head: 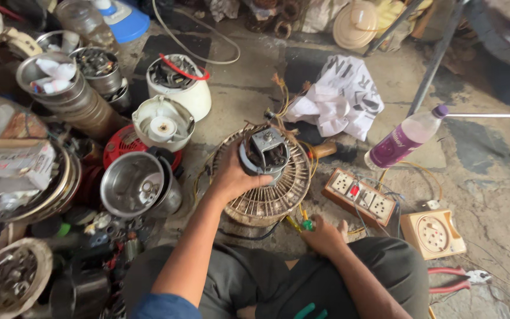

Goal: The person disassembles an electrical motor from a fan using a screwdriver and pliers to separate the wire connections and remove the motor housing from the base.

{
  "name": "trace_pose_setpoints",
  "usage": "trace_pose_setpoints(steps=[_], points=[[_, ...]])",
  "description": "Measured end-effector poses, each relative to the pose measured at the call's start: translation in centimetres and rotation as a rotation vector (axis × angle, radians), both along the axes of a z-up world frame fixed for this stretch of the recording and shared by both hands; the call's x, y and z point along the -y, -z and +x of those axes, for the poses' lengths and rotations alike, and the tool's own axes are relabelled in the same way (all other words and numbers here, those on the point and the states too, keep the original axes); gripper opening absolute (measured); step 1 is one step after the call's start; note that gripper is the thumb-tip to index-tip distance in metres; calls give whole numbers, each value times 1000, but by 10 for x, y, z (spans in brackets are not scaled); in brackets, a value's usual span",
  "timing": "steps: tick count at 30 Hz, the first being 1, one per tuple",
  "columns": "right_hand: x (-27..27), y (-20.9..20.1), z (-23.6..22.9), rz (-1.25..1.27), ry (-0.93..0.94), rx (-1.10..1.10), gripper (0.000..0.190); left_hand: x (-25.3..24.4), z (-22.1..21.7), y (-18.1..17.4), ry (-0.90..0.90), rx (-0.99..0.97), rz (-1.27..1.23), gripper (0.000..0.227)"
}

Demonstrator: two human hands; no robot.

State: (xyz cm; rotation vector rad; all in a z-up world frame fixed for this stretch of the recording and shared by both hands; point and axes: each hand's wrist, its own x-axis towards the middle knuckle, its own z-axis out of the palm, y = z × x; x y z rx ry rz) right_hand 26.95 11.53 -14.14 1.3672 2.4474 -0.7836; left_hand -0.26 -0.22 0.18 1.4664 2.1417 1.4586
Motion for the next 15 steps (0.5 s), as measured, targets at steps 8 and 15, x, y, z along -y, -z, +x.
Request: trace_pose_setpoints(steps=[8,15], points=[[-14,38,7,-5,-6,-89,64,-19,5,10,186,476,400,101],[-7,18,9,210,-250,45,42,-29,-20,16,238,905,550,93]])
